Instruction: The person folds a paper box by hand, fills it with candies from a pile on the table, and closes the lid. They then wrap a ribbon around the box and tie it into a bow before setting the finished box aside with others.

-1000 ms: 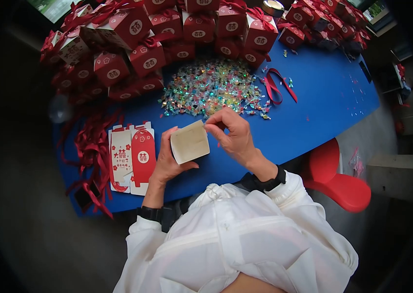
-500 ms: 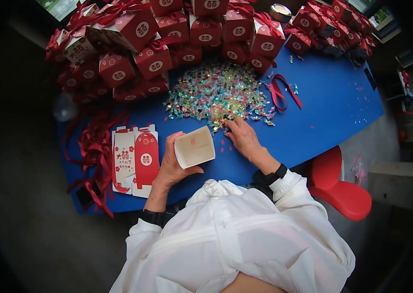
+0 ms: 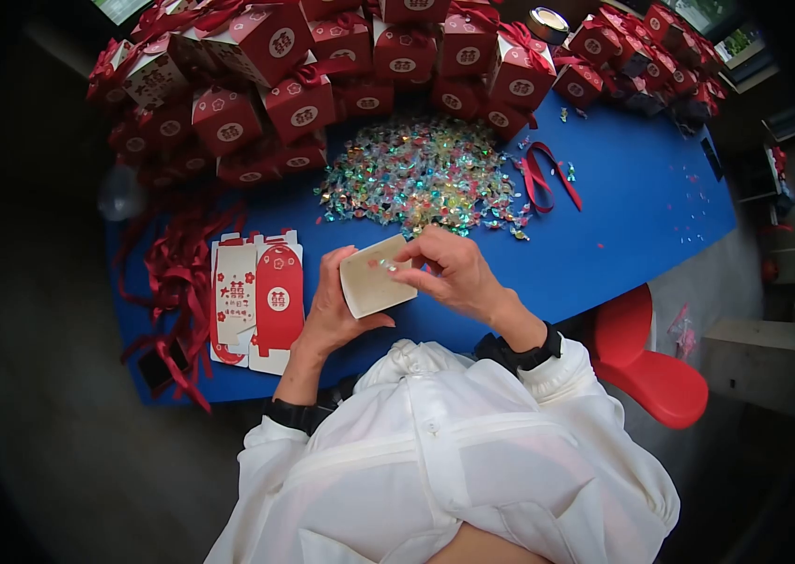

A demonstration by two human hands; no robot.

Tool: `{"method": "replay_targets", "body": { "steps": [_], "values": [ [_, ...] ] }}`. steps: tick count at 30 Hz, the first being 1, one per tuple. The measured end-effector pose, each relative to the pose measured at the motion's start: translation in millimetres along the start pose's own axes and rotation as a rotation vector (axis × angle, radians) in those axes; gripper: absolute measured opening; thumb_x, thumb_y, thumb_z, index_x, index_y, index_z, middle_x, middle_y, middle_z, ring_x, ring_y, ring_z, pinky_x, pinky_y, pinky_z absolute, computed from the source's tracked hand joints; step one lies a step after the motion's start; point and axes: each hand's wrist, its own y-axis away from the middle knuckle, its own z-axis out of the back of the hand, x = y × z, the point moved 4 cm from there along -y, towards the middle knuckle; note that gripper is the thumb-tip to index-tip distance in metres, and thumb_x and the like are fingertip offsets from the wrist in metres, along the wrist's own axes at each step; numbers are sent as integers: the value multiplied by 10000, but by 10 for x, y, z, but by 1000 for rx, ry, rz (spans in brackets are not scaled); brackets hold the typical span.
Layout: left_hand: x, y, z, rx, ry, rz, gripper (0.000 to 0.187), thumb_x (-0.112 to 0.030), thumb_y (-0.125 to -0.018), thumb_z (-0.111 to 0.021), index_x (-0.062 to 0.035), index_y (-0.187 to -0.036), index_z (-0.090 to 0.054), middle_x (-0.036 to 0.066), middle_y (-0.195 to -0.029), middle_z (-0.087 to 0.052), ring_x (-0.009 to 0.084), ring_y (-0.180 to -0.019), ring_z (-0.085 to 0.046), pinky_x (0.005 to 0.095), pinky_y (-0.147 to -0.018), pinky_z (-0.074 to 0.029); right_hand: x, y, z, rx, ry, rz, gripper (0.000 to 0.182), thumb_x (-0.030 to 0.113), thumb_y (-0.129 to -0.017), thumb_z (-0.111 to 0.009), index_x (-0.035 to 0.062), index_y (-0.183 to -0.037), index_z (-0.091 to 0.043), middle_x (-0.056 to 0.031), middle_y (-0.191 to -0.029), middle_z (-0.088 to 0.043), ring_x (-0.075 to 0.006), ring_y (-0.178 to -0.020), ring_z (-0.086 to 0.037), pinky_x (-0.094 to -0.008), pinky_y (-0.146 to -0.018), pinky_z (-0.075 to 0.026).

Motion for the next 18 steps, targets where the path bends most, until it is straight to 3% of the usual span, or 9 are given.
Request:
{"method": "replay_targets", "body": {
  "steps": [2,4,6,8,9,13,15,16,18],
  "values": [
    [17,6,16,-3,7,-17,1114,-325,-460,-930,-58,-1339,-301,153,-1277,-396,336,-1201,-428,415,-1008,-384,-77,-47,-9,-1,-30,-15,144,134,-795,-712,19,-836,-637,-97,-756,-584,-216,-611,-562,-315,-572,-455],
    [47,34,26,-10,-15,-12,1114,-324,-458,-931,-58,-1339,-302,152,-1277,-396,335,-1201,-427,414,-1008,-384,-509,-78,43,-161,98,-162,126,125,-800,-696,22,-852,-644,-104,-777,-601,-237,-662,-587,-329,-596,-465],
    [54,44,37,-15,-33,-12,1115,-322,-456,-932,-59,-1338,-302,151,-1277,-395,335,-1201,-426,414,-1008,-385,-827,17,-53,-83,199,-104,128,111,-804,-673,60,-918,-644,-112,-828,-604,-275,-736,-609,-367,-626,-481],
    [56,54,37,-8,-2,12,1119,-331,-455,-931,-59,-1339,-301,149,-1277,-393,339,-1201,-424,413,-1010,-385,-943,154,-206,122,539,-59,194,116,-806,-681,99,-991,-629,-102,-872,-594,-272,-785,-613,-376,-650,-490],
    [56,50,36,-9,-1,11,1119,-331,-455,-931,-59,-1339,-301,149,-1277,-393,339,-1201,-424,413,-1010,-385,-995,180,-229,131,551,-105,235,127,-797,-682,135,-1024,-621,-104,-903,-577,-312,-831,-602,-413,-673,-492],
    [34,55,33,-9,-43,-8,1121,-330,-459,-929,-58,-1343,-295,149,-1275,-394,342,-1197,-425,412,-1006,-390,-976,229,-171,103,599,-147,257,108,-792,-681,132,-1041,-624,-100,-868,-592,-290,-748,-617,-391,-633,-494],
    [15,44,32,-6,-48,-6,1121,-327,-460,-928,-58,-1343,-293,151,-1274,-394,345,-1194,-426,413,-1002,-393,-853,206,-22,-108,145,-255,209,106,-797,-699,94,-997,-639,-74,-806,-587,-201,-619,-578,-333,-570,-465],
    [6,46,28,-10,-59,-11,1120,-327,-461,-927,-59,-1344,-294,153,-1273,-395,348,-1191,-427,414,-999,-395,-699,173,24,-104,146,-258,209,106,-797,-699,94,-997,-639,-74,-806,-587,-201,-619,-578,-333,-570,-465],
    [-24,43,10,-12,-63,-14,1118,-327,-462,-925,-60,-1345,-294,155,-1271,-395,351,-1189,-428,416,-996,-397,-350,104,100,-207,-223,-341,171,102,-803,-706,37,-947,-640,-45,-741,-561,-116,-564,-512,-275,-538,-429]
  ]
}}
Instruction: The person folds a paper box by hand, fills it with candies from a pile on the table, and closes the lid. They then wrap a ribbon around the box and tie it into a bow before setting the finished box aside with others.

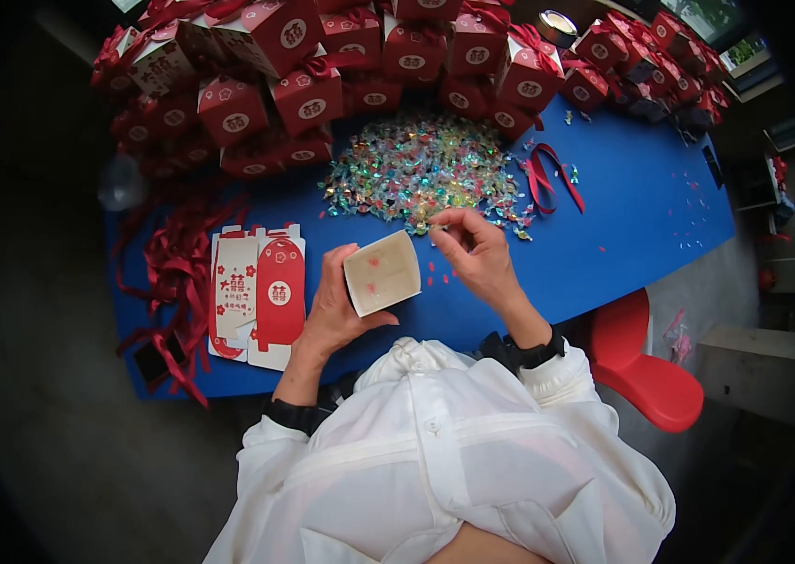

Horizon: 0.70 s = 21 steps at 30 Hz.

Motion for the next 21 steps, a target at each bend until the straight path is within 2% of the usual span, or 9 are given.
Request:
{"method": "replay_targets", "body": {
  "steps": [1,2,4,8,10,12,15,17,21],
  "values": [
    [-20,-9,1,-1,-6,-7,1118,-326,-463,-924,-60,-1347,-293,157,-1271,-395,354,-1188,-428,418,-994,-398,122,47,-79,62,-25,39,171,87,-801,-706,16,-942,-642,-21,-703,-524,-85,-593,-497,-255,-544,-420],
    [-34,-16,1,-1,-13,-14,1118,-324,-465,-922,-60,-1349,-292,159,-1270,-394,357,-1187,-427,420,-993,-399,187,46,-72,59,-24,37,171,87,-801,-706,16,-942,-642,-21,-703,-524,-85,-593,-497,-255,-544,-420],
    [-41,-25,9,6,-22,-18,1117,-326,-466,-922,-58,-1349,-292,159,-1268,-396,356,-1187,-428,421,-992,-399,298,39,-163,269,63,144,171,93,-802,-701,25,-951,-652,-46,-715,-554,-111,-617,-545,-262,-558,-435],
    [-55,-20,22,4,-39,-1,1112,-334,-468,-920,-52,-1345,-297,161,-1263,-401,357,-1185,-431,422,-990,-399,-531,-143,44,23,340,64,184,121,-805,-692,44,-964,-642,-87,-767,-598,-197,-672,-605,-318,-600,-467],
    [-36,-16,36,3,-31,12,1111,-338,-468,-919,-52,-1344,-297,162,-1262,-403,357,-1185,-432,421,-990,-399,-691,-2,19,14,819,192,165,113,-823,-677,49,-964,-620,-87,-711,-573,-189,-643,-577,-312,-600,-469],
    [-24,-27,9,2,-11,20,1110,-343,-469,-919,-51,-1342,-298,163,-1261,-404,358,-1184,-432,420,-991,-399,-693,18,46,-19,807,194,134,115,-821,-672,50,-916,-605,-102,-696,-558,-234,-629,-572,-349,-599,-471],
    [-15,-29,15,7,-5,7,1116,-339,-467,-919,-53,-1346,-293,165,-1260,-404,358,-1184,-433,419,-990,-399,-594,-22,64,72,651,26,142,106,-825,-679,43,-934,-613,-65,-692,-557,-174,-619,-569,-303,-575,-464],
    [-32,-25,15,8,-38,6,1115,-332,-468,-920,-55,-1346,-292,164,-1258,-406,357,-1184,-435,421,-989,-400,-260,-65,54,67,193,-112,172,135,-820,-697,38,-945,-630,-49,-736,-583,-138,-634,-551,-286,-574,-441],
    [-18,-29,-2,1,29,26,1107,-322,-471,-922,-55,-1343,-294,166,-1258,-406,357,-1185,-434,423,-990,-398,274,-41,-177,309,21,139,185,131,-835,-692,25,-983,-657,-26,-714,-584,-77,-614,-519,-241,-547,-424]
  ]
}}
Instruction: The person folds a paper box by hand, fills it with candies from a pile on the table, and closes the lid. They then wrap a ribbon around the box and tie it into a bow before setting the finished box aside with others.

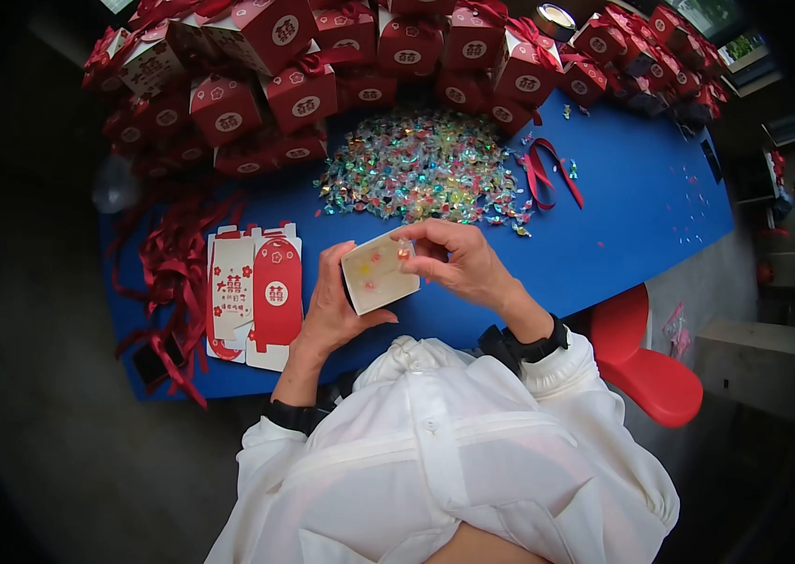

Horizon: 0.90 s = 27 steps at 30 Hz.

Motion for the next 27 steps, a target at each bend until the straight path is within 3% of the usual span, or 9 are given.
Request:
{"method": "replay_targets", "body": {
  "steps": [3,4,8,12,18,21,23,24,27],
  "values": [
    [-1,9,35,1,-62,-29,1104,-310,-472,-924,-54,-1342,-294,166,-1262,-401,355,-1184,-436,423,-987,-403,-409,-89,98,-189,8,-128,165,139,-837,-689,24,-953,-662,-53,-736,-613,-96,-637,-550,-247,-580,-448],
    [10,24,34,-2,-52,-11,1105,-309,-472,-925,-54,-1342,-293,166,-1267,-397,354,-1184,-436,423,-985,-407,-651,-110,154,-209,198,-123,157,130,-829,-678,58,-968,-655,-76,-817,-614,-174,-681,-604,-304,-607,-487],
    [32,29,40,1,-25,22,1109,-308,-471,-926,-55,-1345,-290,165,-1280,-385,355,-1184,-437,423,-982,-415,-964,1,29,-71,731,30,257,111,-785,-680,141,-1030,-608,-101,-904,-544,-326,-803,-606,-429,-651,-508],
    [83,34,41,16,-24,38,1115,-320,-498,-929,-79,-1365,-270,138,-1314,-362,305,-1222,-435,391,-1017,-390,-1018,-8,30,-78,810,-75,221,114,-780,-689,118,-980,-595,-110,-904,-545,-319,-836,-603,-411,-678,-508],
    [133,-26,57,31,-45,34,1121,-312,-497,-930,-67,-1366,-267,126,-1321,-367,301,-1212,-453,380,-1014,-393,-1018,26,93,-114,852,59,195,104,-769,-688,65,-917,-567,-131,-871,-541,-335,-792,-596,-430,-641,-499],
    [146,-87,68,35,-57,17,1121,-311,-496,-930,-63,-1365,-267,120,-1321,-374,295,-1207,-461,376,-1013,-395,-1015,-35,161,-70,684,36,206,93,-786,-686,42,-957,-582,-105,-847,-573,-259,-710,-606,-369,-606,-494],
    [161,-127,81,14,-62,-10,1117,-307,-497,-930,-63,-1364,-269,115,-1314,-386,290,-1211,-458,376,-1014,-393,-783,-135,240,-159,233,-233,217,103,-824,-680,23,-1008,-597,-55,-837,-609,-119,-669,-577,-272,-605,-474],
    [170,-145,88,14,-62,-8,1117,-307,-497,-930,-63,-1364,-269,115,-1314,-386,290,-1211,-458,376,-1014,-393,-714,-183,260,-207,69,-188,227,139,-849,-686,18,-1028,-616,-14,-831,-618,-30,-664,-516,-212,-608,-448],
    [175,-197,90,23,-46,-15,1102,-285,-505,-929,-64,-1362,-272,113,-1306,-396,285,-1211,-457,374,-1017,-390,-233,-274,161,-176,-254,-3,204,137,-856,-681,9,-1005,-626,-4,-838,-615,-24,-667,-507,-205,-595,-439]
  ]
}}
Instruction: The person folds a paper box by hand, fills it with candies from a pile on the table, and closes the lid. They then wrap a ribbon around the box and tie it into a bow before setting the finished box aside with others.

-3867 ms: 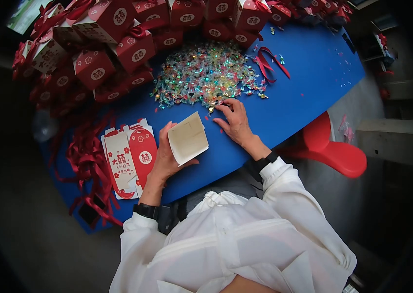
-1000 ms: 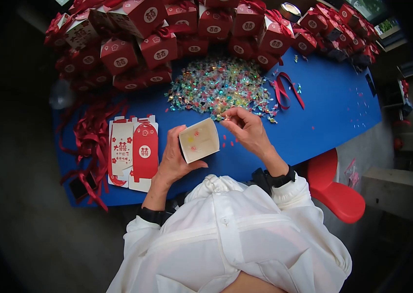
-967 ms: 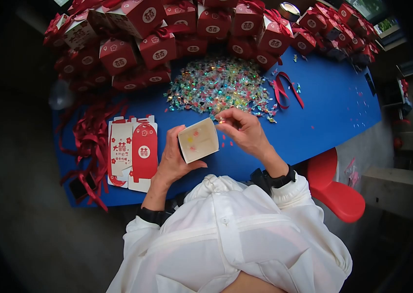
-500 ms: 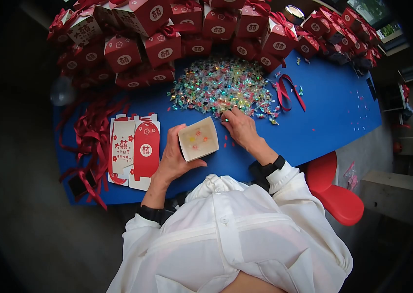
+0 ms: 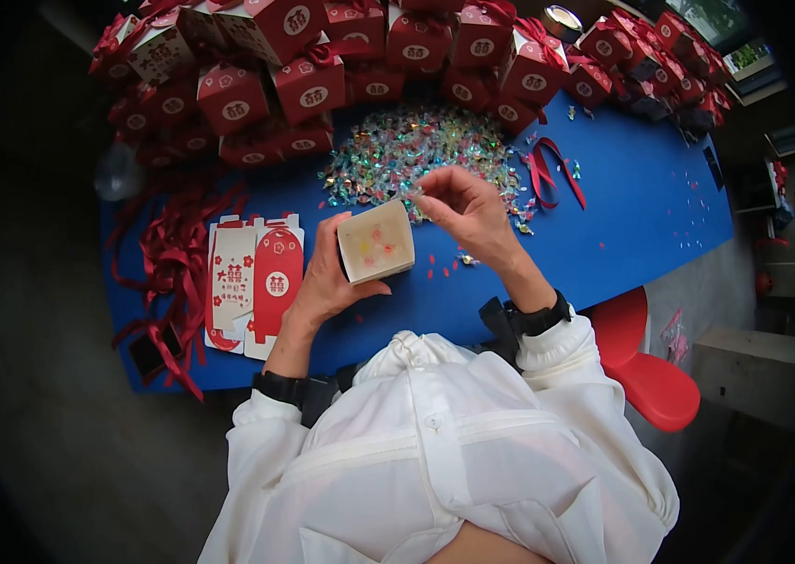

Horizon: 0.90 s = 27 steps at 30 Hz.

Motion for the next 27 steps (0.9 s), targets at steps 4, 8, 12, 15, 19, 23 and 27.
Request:
{"method": "replay_targets", "body": {
  "steps": [4,8,12,15,19,23,27],
  "values": [
    [-19,-45,19,-6,46,13,1068,-245,-486,-929,-46,-1333,-309,149,-1264,-399,339,-1179,-457,399,-989,-402,283,-1,-142,172,413,213,151,111,-828,-687,32,-954,-665,-19,-806,-586,-53,-662,-532,-224,-580,-430],
    [4,-50,25,-2,56,5,1057,-218,-491,-928,-64,-1333,-310,140,-1255,-414,337,-1178,-461,397,-985,-407,-237,-8,290,56,961,-18,182,179,-791,-717,45,-895,-651,-105,-725,-617,-265,-689,-613,-366,-621,-461],
    [38,-73,28,0,63,2,1051,-217,-493,-928,-73,-1331,-311,140,-1258,-418,341,-1177,-465,398,-984,-410,-484,305,468,417,1319,-266,260,249,-748,-743,39,-846,-627,-158,-804,-652,-367,-753,-633,-445,-663,-492],
    [35,-96,36,12,58,25,1044,-220,-497,-928,-77,-1329,-313,142,-1263,-420,342,-1181,-468,401,-982,-413,-607,412,499,461,1417,-314,264,238,-744,-740,47,-873,-611,-150,-799,-658,-358,-755,-643,-433,-674,-504],
    [11,-104,49,16,37,12,1031,-226,-503,-925,-81,-1324,-317,141,-1262,-427,341,-1185,-470,404,-978,-417,-617,327,438,509,1205,-229,235,192,-762,-710,34,-893,-598,-165,-782,-648,-338,-741,-645,-424,-659,-500],
    [29,-111,23,17,96,44,1030,-234,-499,-925,-79,-1318,-320,139,-1257,-430,340,-1185,-469,403,-982,-416,-169,74,180,301,584,-238,219,158,-782,-702,20,-926,-610,-117,-733,-625,-281,-648,-608,-366,-627,-497],
    [16,-125,21,7,53,31,1035,-235,-492,-927,-80,-1316,-320,137,-1250,-434,337,-1181,-471,402,-981,-415,146,-91,-63,208,260,-103,237,179,-799,-718,30,-968,-645,-46,-736,-597,-206,-607,-565,-318,-629,-491]
  ]
}}
